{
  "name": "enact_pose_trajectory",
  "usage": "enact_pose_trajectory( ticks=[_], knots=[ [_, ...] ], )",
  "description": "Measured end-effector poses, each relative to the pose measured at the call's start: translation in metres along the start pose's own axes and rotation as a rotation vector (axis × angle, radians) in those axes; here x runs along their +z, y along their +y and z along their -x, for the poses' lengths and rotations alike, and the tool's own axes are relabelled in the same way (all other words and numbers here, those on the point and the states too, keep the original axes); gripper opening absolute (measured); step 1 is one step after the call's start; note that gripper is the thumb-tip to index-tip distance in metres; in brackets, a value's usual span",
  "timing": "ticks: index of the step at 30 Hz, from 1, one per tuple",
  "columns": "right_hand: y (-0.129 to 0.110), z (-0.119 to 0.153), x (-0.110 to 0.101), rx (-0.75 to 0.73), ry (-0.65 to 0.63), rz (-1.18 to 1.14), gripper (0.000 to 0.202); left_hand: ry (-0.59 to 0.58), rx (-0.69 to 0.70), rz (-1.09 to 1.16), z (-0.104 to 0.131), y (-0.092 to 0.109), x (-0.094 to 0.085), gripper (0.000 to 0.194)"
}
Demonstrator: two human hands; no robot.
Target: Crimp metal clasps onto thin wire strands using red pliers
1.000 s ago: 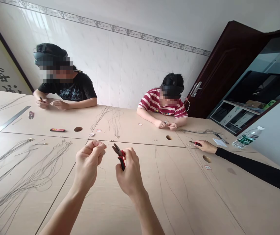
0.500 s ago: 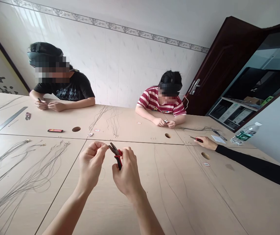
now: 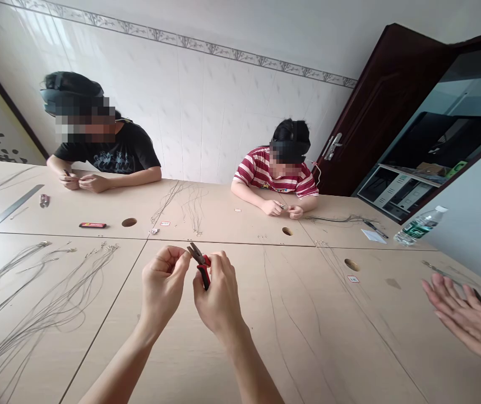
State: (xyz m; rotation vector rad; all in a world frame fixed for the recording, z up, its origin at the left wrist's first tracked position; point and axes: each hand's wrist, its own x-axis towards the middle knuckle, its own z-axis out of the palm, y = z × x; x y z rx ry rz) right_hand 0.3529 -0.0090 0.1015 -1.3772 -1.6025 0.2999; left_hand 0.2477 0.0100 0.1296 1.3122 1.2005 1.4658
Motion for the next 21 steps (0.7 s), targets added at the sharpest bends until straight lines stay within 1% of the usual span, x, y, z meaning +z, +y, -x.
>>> enact_pose_trajectory(
  ticks=[4, 10, 15, 21],
  knots=[
    [-0.0002, -0.0004, -0.0008, 0.014, 0.002, 0.011, 0.009, -0.005, 0.005, -0.006, 0.0007, 0.0011, 0.0001, 0.019],
    [-0.0008, -0.0014, -0.001, 0.03, 0.01, 0.002, 0.018, 0.002, 0.012, -0.018, 0.0007, 0.0001, -0.0003, 0.017],
    [-0.0004, -0.0023, -0.0015, 0.027, 0.025, -0.005, 0.02, -0.009, 0.012, -0.011, 0.0012, -0.0018, 0.0008, 0.017],
    [0.0006, -0.0028, -0.0034, 0.023, 0.066, -0.011, 0.022, -0.073, 0.02, -0.026, 0.0012, -0.0033, 0.0003, 0.021]
  ],
)
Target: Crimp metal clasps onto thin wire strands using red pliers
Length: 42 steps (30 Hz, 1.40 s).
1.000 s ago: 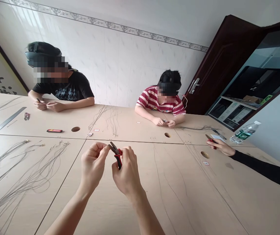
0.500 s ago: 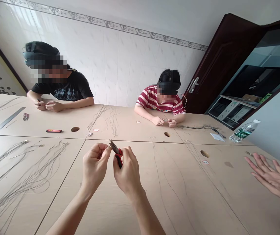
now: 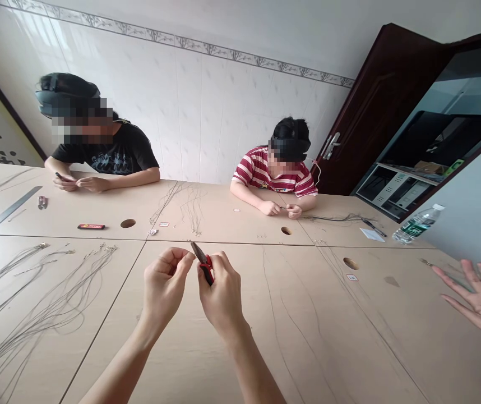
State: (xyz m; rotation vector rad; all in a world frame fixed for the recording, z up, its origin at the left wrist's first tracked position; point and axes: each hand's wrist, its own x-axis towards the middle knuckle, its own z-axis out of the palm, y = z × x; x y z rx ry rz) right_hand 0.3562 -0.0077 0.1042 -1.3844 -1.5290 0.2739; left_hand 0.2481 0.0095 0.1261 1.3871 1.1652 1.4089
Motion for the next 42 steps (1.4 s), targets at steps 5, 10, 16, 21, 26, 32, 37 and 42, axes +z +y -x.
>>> enact_pose_trajectory(
  ticks=[5, 10, 16, 21, 26, 32, 37, 42],
  knots=[
    [0.003, -0.001, 0.0, 0.005, 0.005, -0.024, 0.022, -0.127, -0.042, -0.046, -0.002, 0.0, -0.006, 0.029],
    [0.004, -0.001, -0.001, -0.014, 0.003, -0.011, 0.023, -0.25, -0.074, -0.075, -0.005, 0.003, -0.009, 0.04],
    [0.002, -0.002, -0.004, -0.047, 0.026, -0.003, 0.021, -0.281, 0.028, -0.042, -0.005, 0.005, -0.01, 0.044],
    [0.005, -0.003, -0.004, -0.04, -0.001, -0.014, 0.015, -0.286, 0.018, 0.027, -0.004, 0.002, -0.01, 0.041],
    [0.006, -0.003, -0.005, -0.028, -0.018, -0.045, 0.013, -0.279, 0.002, 0.064, -0.003, -0.005, -0.01, 0.04],
    [0.005, -0.004, -0.006, -0.008, -0.017, -0.07, 0.014, -0.278, -0.012, 0.095, -0.002, -0.007, -0.005, 0.04],
    [0.002, -0.004, -0.006, 0.023, -0.025, -0.095, 0.023, -0.282, -0.028, 0.079, -0.003, -0.002, -0.006, 0.04],
    [0.002, -0.003, -0.005, 0.042, -0.07, -0.068, 0.027, -0.274, -0.062, -0.016, -0.009, 0.0, -0.019, 0.032]
  ],
)
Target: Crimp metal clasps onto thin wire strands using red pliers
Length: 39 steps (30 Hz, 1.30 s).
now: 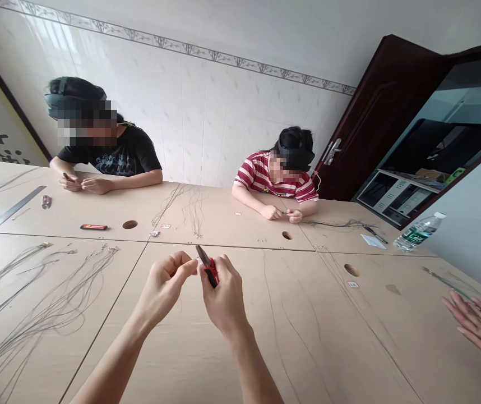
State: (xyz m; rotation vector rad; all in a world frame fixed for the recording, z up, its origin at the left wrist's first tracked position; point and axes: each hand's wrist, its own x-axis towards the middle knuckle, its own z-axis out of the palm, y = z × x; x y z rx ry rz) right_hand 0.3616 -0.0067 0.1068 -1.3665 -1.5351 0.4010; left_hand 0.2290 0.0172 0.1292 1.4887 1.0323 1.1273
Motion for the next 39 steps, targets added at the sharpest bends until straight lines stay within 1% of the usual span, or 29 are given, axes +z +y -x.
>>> enact_pose_trajectory(
  ticks=[2, 4, 6, 10, 13, 15, 18, 21, 28, 31, 36, 39],
  knots=[
    [0.0, 0.001, 0.002, 0.0, -0.011, -0.005, 0.028, 0.034, 0.007, -0.049, -0.001, 0.0, -0.005, 0.025],
    [0.001, 0.002, 0.004, -0.005, -0.021, -0.008, 0.027, 0.056, 0.049, -0.08, -0.002, 0.0, -0.009, 0.023],
    [0.001, 0.002, 0.004, -0.01, -0.027, -0.009, 0.026, 0.034, 0.072, -0.1, -0.002, 0.0, -0.011, 0.025],
    [-0.001, 0.001, 0.0, 0.008, -0.039, -0.05, 0.024, -0.015, 0.025, -0.091, -0.003, 0.001, -0.012, 0.033],
    [-0.005, 0.001, -0.007, 0.056, -0.08, -0.193, 0.02, -0.014, 0.003, -0.049, -0.003, 0.001, -0.013, 0.034],
    [-0.007, 0.001, -0.012, 0.109, -0.081, -0.303, 0.021, -0.026, -0.016, -0.023, -0.003, 0.002, -0.013, 0.035],
    [-0.009, 0.001, -0.014, 0.152, -0.079, -0.389, 0.022, -0.083, -0.053, 0.029, -0.002, 0.003, -0.011, 0.036],
    [-0.011, 0.0, -0.015, 0.14, -0.102, -0.425, 0.023, -0.136, -0.064, 0.071, -0.001, 0.005, -0.009, 0.037],
    [-0.014, 0.0, -0.015, 0.13, -0.093, -0.421, 0.025, -0.17, -0.069, 0.083, 0.0, 0.005, -0.012, 0.032],
    [-0.014, 0.0, -0.015, 0.116, -0.094, -0.418, 0.025, -0.155, -0.07, 0.087, 0.001, 0.007, -0.012, 0.028],
    [-0.015, 0.001, -0.015, 0.107, -0.077, -0.397, 0.026, -0.078, -0.051, 0.092, 0.002, 0.01, -0.01, 0.016],
    [-0.015, 0.001, -0.015, 0.103, -0.081, -0.399, 0.026, -0.068, -0.036, 0.076, 0.003, 0.013, -0.009, 0.013]
  ],
)
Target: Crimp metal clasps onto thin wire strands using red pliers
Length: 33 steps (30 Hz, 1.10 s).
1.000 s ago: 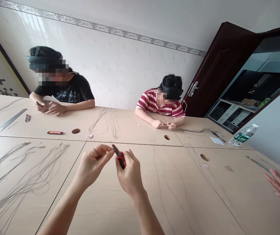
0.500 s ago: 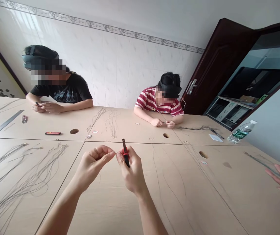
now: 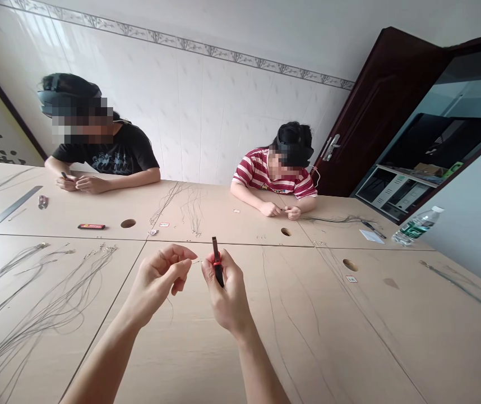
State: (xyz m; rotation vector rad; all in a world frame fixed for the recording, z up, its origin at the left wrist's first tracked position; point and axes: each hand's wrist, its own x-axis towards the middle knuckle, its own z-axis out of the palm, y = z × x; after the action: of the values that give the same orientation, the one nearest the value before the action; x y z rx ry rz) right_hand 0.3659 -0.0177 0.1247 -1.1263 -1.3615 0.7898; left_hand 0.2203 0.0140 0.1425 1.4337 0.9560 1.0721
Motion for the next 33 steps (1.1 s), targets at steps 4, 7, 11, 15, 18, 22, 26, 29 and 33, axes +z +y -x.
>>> enact_pose_trajectory(
  ticks=[4, 7, 11, 15, 18, 22, 26, 29, 33],
  knots=[
    [0.0015, -0.0005, 0.0004, 0.001, -0.015, -0.006, 0.025, -0.024, 0.029, -0.009, -0.0007, 0.0015, 0.0008, 0.015],
    [0.0021, -0.0005, 0.0006, 0.003, -0.015, 0.001, 0.026, -0.058, 0.043, -0.012, -0.0019, -0.0004, 0.0016, 0.018],
    [0.001, 0.0003, 0.0008, 0.001, -0.015, 0.015, 0.027, -0.074, 0.042, 0.007, -0.0026, -0.0037, 0.0028, 0.021],
    [0.0003, 0.0007, 0.0004, -0.002, -0.028, 0.015, 0.026, -0.09, 0.029, 0.032, -0.0014, -0.0053, 0.0033, 0.022],
    [0.0012, 0.0005, -0.0002, -0.003, -0.038, 0.009, 0.026, -0.108, 0.031, 0.034, -0.0007, -0.0058, 0.0031, 0.022],
    [0.0028, 0.0004, -0.0005, -0.009, -0.032, 0.003, 0.026, -0.118, 0.027, 0.019, -0.0014, -0.0059, 0.0024, 0.023],
    [0.0038, 0.001, 0.0001, -0.014, -0.036, -0.02, 0.026, -0.112, 0.029, 0.007, -0.0018, -0.0049, 0.0022, 0.023],
    [0.0044, 0.0008, 0.0004, -0.008, -0.037, -0.028, 0.025, -0.11, 0.026, 0.0, -0.0012, -0.0043, 0.0024, 0.023],
    [0.0046, -0.0003, -0.0001, -0.002, -0.038, -0.025, 0.026, -0.108, 0.028, -0.01, -0.0011, -0.004, 0.0028, 0.023]
  ],
)
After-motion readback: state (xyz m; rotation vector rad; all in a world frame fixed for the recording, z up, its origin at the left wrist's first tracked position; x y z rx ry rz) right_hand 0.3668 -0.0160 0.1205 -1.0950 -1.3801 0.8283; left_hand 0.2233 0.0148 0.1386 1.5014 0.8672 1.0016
